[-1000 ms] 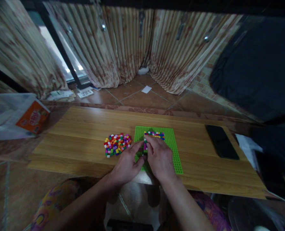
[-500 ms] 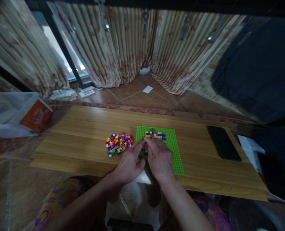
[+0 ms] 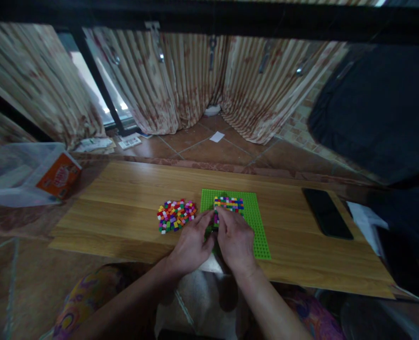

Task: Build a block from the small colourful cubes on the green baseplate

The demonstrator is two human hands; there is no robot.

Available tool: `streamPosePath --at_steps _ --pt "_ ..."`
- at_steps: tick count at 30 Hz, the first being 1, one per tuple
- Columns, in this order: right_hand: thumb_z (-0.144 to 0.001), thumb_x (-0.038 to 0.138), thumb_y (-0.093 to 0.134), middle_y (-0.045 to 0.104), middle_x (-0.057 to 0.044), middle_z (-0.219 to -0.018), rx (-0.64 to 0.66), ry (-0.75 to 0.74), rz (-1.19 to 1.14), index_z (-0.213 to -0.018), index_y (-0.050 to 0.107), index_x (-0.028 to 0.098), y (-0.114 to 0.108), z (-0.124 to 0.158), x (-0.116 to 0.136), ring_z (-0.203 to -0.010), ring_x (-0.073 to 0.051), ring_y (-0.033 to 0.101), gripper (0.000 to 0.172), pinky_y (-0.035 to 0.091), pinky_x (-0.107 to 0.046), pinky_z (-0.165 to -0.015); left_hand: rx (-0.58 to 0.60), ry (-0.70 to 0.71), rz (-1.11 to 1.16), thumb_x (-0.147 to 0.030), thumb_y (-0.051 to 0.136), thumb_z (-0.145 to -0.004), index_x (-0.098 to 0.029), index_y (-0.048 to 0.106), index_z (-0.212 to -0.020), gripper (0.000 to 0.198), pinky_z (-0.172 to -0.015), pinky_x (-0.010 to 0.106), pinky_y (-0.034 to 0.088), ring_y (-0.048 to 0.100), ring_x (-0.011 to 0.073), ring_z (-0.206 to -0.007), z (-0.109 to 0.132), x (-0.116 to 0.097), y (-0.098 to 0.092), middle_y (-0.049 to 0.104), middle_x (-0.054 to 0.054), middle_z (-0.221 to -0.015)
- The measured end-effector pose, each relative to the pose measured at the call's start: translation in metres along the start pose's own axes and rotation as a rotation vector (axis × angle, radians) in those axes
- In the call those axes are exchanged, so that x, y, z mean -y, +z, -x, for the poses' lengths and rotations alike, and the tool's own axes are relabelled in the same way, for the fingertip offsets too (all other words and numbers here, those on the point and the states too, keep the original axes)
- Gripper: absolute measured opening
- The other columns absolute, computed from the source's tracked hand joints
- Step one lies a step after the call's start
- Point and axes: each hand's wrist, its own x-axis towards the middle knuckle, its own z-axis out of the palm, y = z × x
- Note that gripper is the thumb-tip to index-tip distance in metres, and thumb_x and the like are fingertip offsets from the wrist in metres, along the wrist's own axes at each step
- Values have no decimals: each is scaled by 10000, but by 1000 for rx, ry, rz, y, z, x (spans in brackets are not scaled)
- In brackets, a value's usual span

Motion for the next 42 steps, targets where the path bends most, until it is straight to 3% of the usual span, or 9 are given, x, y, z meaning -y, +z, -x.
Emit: streamPosePath --at_steps 4,10,15,19,25,29,33,37,42 --pt "-942 251 448 734 -73 -969 -58 55 -10 -1053 669 181 -3 0 2 -854 -186 679 257 538 -327 -776 -21 -14 26 -169 491 -808 -152 392 -1366 567 -1061 462 427 474 271 -1277 1 1 2 502 148 -1365" --pt "-936 190 405 708 -96 -1068 47 -11 16 -1175 610 154 0 0 5 -1001 -218 625 317 511 -380 -880 -7 9 62 -97 468 -768 -137 359 -1385 628 -1077 448 418 481 260 -1272 -2 1 1 482 160 -1384" --pt "-933 185 401 714 -78 -1044 56 -23 61 -1289 528 189 4 5 4 -969 -221 628 378 498 -390 -865 16 18 31 -75 457 -738 -99 360 -1387 657 -1095 428 402 445 266 -1307 -2 0 1 459 181 -1407" --pt "-938 206 408 716 -92 -1000 42 -50 138 -1272 545 186 6 10 4 -897 -234 635 362 480 -393 -817 25 21 15 -104 493 -725 -97 349 -1400 690 -1102 424 397 424 279 -1325 -1 -1 2 446 186 -1421" --pt "-932 181 412 721 -89 -995 35 -110 186 -1254 549 173 9 13 2 -889 -226 629 350 432 -398 -860 15 55 21 -82 469 -746 -141 339 -1411 680 -1088 406 422 465 255 -1293 1 0 1 460 153 -1412" --pt "-926 186 430 719 -88 -1004 25 -83 175 -1198 579 163 9 13 2 -893 -228 618 310 428 -389 -846 -93 9 -72 -54 405 -805 -134 489 -1307 515 -1061 338 445 537 228 -1198 -1 5 -18 563 140 -1297" --pt "-917 226 491 708 -100 -1023 -33 -95 150 -1179 589 157 6 12 6 -917 -231 613 288 434 -386 -842 -218 -121 -227 -99 440 -836 -148 618 -1133 349 -1002 391 467 574 230 -1097 -9 28 -54 640 100 -1168" --pt "-911 211 503 695 -91 -1102 -37 -97 84 -1174 590 185 4 9 9 -1000 -231 613 278 431 -398 -888 -194 -171 -372 -89 477 -801 -155 674 -1007 293 -958 395 462 587 223 -1022 -19 54 -76 669 92 -1084" --pt "-891 176 531 691 -78 -1119 -48 -108 6 -1089 626 210 1 6 10 -1024 -218 624 222 438 -406 -912 -84 -128 -422 -79 483 -778 -167 692 -912 263 -955 377 436 592 207 -994 -29 62 -73 685 87 -999"
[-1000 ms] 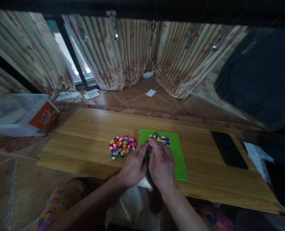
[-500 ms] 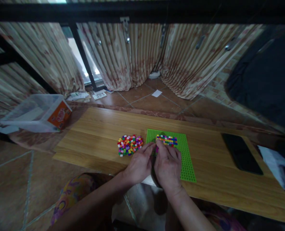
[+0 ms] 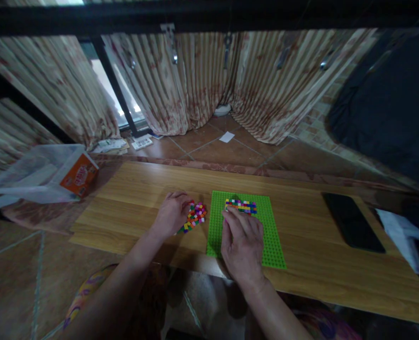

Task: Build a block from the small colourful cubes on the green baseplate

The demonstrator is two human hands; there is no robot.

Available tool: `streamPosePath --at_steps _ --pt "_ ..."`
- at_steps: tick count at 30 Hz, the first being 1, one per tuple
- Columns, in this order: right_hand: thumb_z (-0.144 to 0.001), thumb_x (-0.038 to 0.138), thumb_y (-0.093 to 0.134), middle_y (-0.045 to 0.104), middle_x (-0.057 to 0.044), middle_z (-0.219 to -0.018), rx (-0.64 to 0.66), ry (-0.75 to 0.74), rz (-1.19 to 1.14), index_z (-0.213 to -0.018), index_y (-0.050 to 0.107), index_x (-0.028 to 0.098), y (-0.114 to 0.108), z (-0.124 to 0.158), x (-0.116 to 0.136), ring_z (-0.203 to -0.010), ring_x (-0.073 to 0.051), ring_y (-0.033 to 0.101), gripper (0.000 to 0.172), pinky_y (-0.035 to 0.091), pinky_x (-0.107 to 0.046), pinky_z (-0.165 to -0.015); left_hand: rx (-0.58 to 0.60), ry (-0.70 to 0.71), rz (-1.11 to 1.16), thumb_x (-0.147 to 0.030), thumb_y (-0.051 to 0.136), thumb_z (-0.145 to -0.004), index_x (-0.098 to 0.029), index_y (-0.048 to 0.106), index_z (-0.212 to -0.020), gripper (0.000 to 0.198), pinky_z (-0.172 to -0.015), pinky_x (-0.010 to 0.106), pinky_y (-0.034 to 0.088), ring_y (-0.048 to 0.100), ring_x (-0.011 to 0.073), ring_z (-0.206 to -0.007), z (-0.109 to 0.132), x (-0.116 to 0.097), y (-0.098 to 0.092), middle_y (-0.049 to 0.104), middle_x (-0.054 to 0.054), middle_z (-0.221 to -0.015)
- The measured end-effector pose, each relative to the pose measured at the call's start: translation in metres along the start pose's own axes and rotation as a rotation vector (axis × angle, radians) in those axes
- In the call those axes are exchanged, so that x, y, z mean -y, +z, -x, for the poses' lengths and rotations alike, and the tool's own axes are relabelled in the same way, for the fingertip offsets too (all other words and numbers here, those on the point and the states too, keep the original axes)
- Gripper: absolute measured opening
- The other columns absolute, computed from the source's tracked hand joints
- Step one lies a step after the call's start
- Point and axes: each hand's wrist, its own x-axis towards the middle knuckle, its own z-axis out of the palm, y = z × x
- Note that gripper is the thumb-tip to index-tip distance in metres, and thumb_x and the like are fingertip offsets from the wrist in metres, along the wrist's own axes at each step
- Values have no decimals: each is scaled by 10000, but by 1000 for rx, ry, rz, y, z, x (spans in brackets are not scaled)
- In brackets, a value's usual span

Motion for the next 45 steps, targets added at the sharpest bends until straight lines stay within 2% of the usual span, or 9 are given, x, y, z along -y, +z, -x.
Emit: streamPosePath --at_steps 5,13,19,22,25,27,30,36,45 --pt "-872 140 553 692 -66 -1105 -27 -37 -49 -1030 643 229 -5 -3 -1 -983 -206 646 203 460 -405 -893 11 -85 -67 -112 499 -768 -162 689 -899 237 -902 379 448 592 220 -929 -2 -3 5 676 96 -961" --pt "-865 124 555 694 -62 -1083 -45 -16 -93 -1001 647 229 -10 -5 0 -972 -203 647 195 471 -410 -881 6 -112 -96 -120 500 -779 -163 666 -815 176 -887 367 444 585 217 -920 -5 0 11 662 96 -932" --pt "-887 165 535 697 -56 -1076 -39 22 -106 -994 658 238 -12 -8 1 -979 -201 647 178 474 -414 -889 -27 -109 -74 -101 488 -792 -167 639 -786 165 -865 391 450 582 231 -899 -5 -4 5 659 102 -919" --pt "-897 183 520 698 -55 -1072 -39 45 -112 -1010 660 240 -13 -10 2 -987 -203 643 189 471 -412 -892 -71 -79 66 -135 493 -824 -172 620 -823 132 -868 372 456 590 219 -911 -3 -11 -4 663 83 -907" --pt "-908 203 510 698 -49 -1065 -16 62 -142 -1054 647 243 -12 -12 4 -1000 -199 633 205 471 -396 -894 -14 -22 406 -232 481 -885 -190 601 -889 128 -763 295 486 613 162 -801 4 -24 -8 661 34 -858" --pt "-917 234 506 695 -50 -1063 38 93 -166 -1082 639 240 -12 -14 5 -1003 -197 625 211 473 -384 -890 10 9 625 -264 484 -900 -189 600 -899 138 -721 258 489 614 135 -757 11 -37 -6 656 16 -837" --pt "-925 289 511 692 -56 -1043 106 137 -191 -1091 643 226 -11 -17 7 -990 -201 614 222 471 -378 -874 -9 47 826 -244 514 -892 -182 617 -917 123 -748 243 485 611 126 -795 20 -55 3 653 13 -845" --pt "-935 301 507 698 -40 -954 101 149 -239 -1011 681 232 -13 -16 4 -918 -188 611 202 457 -357 -821 -18 15 983 -219 566 -864 -172 656 -927 120 -797 259 501 635 135 -835 24 -71 13 681 26 -868" --pt "-931 303 522 709 -15 -915 50 114 -159 -958 703 255 -14 -15 1 -873 -181 602 189 433 -366 -817 -48 -118 1107 -238 639 -794 -148 679 -822 103 -713 238 500 621 119 -716 22 -77 23 695 19 -775"
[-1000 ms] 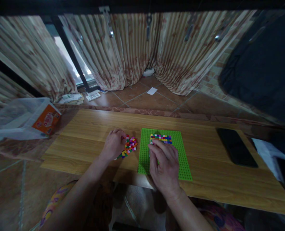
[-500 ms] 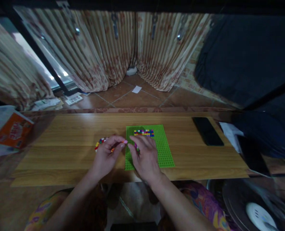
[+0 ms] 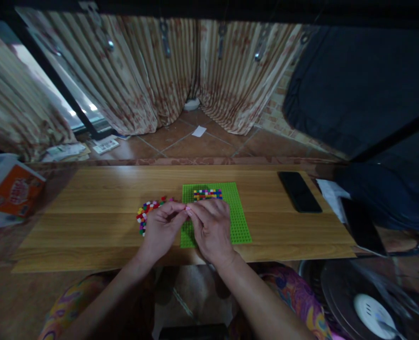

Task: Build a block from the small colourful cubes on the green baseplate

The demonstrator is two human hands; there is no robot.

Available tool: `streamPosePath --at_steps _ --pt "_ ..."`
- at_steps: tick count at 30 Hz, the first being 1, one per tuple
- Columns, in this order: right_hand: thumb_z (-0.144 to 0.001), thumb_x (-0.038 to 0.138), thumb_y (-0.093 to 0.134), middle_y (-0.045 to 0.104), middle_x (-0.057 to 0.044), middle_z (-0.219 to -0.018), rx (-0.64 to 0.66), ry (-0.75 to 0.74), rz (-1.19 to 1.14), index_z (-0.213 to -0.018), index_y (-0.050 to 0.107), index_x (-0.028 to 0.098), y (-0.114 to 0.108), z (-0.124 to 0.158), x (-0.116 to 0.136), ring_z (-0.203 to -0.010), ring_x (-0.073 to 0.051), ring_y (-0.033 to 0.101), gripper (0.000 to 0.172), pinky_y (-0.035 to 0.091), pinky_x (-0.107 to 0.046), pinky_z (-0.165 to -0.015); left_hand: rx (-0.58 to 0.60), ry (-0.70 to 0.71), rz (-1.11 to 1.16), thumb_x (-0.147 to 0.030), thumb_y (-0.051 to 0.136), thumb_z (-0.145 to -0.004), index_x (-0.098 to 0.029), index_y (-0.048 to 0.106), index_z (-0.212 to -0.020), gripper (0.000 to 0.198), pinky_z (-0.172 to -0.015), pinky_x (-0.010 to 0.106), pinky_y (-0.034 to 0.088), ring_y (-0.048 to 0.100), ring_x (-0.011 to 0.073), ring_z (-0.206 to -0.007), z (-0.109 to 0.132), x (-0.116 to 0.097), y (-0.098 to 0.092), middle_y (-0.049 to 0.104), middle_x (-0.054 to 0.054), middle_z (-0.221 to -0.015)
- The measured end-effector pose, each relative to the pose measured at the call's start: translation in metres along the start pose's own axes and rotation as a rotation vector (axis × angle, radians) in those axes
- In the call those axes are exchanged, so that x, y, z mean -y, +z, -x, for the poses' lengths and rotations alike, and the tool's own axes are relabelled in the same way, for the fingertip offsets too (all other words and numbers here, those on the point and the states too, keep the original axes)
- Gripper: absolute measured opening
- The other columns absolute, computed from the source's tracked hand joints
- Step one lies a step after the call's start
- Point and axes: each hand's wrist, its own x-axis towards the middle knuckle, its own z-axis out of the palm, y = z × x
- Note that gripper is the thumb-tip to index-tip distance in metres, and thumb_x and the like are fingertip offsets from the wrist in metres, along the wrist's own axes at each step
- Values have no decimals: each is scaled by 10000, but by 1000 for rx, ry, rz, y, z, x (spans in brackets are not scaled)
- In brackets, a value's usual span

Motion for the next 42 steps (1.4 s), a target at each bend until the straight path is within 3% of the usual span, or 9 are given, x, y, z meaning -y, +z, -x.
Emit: streamPosePath --at_steps 7,13,19,35,42 --pt "-927 324 512 684 -56 -956 -18 121 67 -959 722 223 -15 -13 -23 -921 -214 569 236 449 -391 -842 -28 -33 -150 -225 605 -801 -155 652 -836 91 -647 215 470 608 117 -699 -4 9 -6 660 10 -758" --pt "-889 353 569 645 -51 -1009 95 121 93 -895 749 274 -14 -10 -35 -966 -237 542 197 454 -422 -860 -15 -74 -219 -210 589 -796 -162 678 -907 150 -657 234 500 639 133 -717 -4 13 -5 698 30 -820" --pt "-858 327 617 602 -56 -1100 117 90 83 -853 748 270 -7 -8 -35 -1025 -250 511 143 448 -433 -889 23 -68 -282 -204 569 -809 -171 689 -1015 240 -665 245 522 666 140 -714 -2 9 0 733 34 -849" --pt "-846 275 627 632 -57 -1030 52 65 78 -840 725 240 -2 -8 -30 -988 -238 536 104 457 -422 -863 85 -9 -367 -195 535 -843 -203 667 -1118 305 -732 281 548 686 151 -802 2 8 2 742 35 -960" --pt "-868 303 587 627 -76 -1009 3 138 71 -855 712 211 -4 -10 -30 -980 -235 541 156 457 -416 -872 81 -14 -382 -189 531 -846 -185 668 -1109 296 -737 269 550 689 150 -802 3 3 3 744 36 -948"
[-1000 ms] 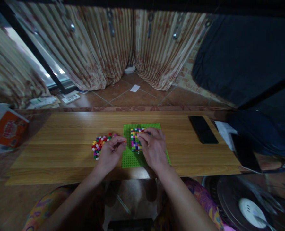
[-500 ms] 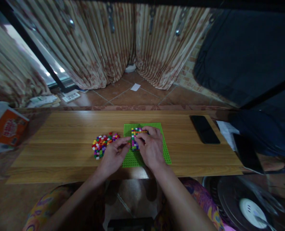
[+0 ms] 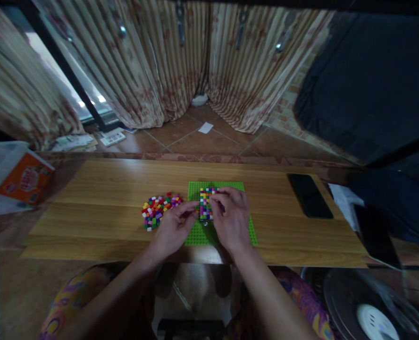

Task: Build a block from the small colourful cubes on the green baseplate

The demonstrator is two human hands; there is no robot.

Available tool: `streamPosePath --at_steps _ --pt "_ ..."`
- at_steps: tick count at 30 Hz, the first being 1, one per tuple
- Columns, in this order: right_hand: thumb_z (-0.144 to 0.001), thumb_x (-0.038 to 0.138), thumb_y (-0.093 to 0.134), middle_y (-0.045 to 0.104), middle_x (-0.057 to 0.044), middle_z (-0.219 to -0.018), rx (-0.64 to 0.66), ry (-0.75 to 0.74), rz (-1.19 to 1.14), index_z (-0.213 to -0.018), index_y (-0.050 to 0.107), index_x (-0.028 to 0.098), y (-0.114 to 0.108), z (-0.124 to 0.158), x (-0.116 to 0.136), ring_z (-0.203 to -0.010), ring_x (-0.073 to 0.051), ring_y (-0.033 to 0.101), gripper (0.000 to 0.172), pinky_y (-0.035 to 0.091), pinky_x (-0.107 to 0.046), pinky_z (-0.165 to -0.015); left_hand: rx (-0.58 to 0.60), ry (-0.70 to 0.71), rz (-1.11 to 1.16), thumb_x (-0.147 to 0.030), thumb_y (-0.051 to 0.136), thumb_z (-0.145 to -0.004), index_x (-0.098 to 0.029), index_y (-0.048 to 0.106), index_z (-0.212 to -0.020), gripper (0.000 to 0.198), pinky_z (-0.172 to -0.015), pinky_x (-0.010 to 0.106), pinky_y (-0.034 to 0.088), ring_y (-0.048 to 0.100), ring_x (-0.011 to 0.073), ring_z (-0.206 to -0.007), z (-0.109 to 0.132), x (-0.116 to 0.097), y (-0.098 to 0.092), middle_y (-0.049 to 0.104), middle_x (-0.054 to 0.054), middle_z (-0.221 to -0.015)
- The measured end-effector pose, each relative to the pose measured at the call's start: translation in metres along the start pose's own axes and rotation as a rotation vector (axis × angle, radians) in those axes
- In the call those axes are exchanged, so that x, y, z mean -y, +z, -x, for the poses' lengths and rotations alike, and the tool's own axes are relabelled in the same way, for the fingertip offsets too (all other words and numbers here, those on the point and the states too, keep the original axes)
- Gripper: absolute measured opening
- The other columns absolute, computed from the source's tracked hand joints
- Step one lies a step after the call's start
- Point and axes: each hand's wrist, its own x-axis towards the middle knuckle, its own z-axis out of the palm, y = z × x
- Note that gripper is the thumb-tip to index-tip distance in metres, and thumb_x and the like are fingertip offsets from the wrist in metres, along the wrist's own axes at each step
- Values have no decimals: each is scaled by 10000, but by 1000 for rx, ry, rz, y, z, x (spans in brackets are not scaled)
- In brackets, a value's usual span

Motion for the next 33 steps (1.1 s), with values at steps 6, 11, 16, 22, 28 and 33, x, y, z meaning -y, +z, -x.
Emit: streamPosePath --at_steps 6,11,16,22,28,33 --pt "-876 415 553 573 -135 -1139 -12 52 54 -1005 670 178 8 -2 -1 -1107 -277 493 294 411 -482 -960 17 7 15 -192 527 -850 -197 659 -1128 307 -716 267 549 691 154 -816 0 0 0 740 38 -993" --pt "-858 411 569 551 -141 -1177 -2 85 16 -1050 648 189 16 1 -4 -1145 -292 479 304 393 -508 -974 15 26 32 -185 524 -849 -208 659 -1126 309 -747 284 554 692 160 -826 0 6 2 740 34 -980" --pt "-848 414 576 542 -136 -1190 -13 100 -14 -1048 651 204 18 2 -5 -1146 -292 469 299 395 -506 -964 2 10 9 -197 534 -847 -196 658 -1129 308 -756 291 555 688 167 -842 0 6 3 732 48 -1018" --pt "-840 397 593 555 -118 -1166 -10 108 -26 -1012 667 215 18 1 -3 -1130 -287 477 261 403 -486 -951 33 5 1 -188 518 -853 -195 655 -1139 317 -716 275 548 684 154 -780 1 4 3 731 49 -1019" --pt "-844 384 590 579 -123 -1147 -8 108 -36 -1012 675 205 20 1 -1 -1116 -283 484 260 411 -488 -950 10 5 6 -195 527 -853 -193 653 -1139 313 -768 288 547 688 170 -850 1 4 1 734 52 -995" --pt "-856 385 578 584 -120 -1159 -27 98 -44 -1013 673 209 16 0 -1 -1123 -280 501 254 403 -504 -970 -34 -7 104 -181 563 -828 -191 657 -1107 294 -779 295 551 686 175 -864 -1 7 0 728 58 -984"
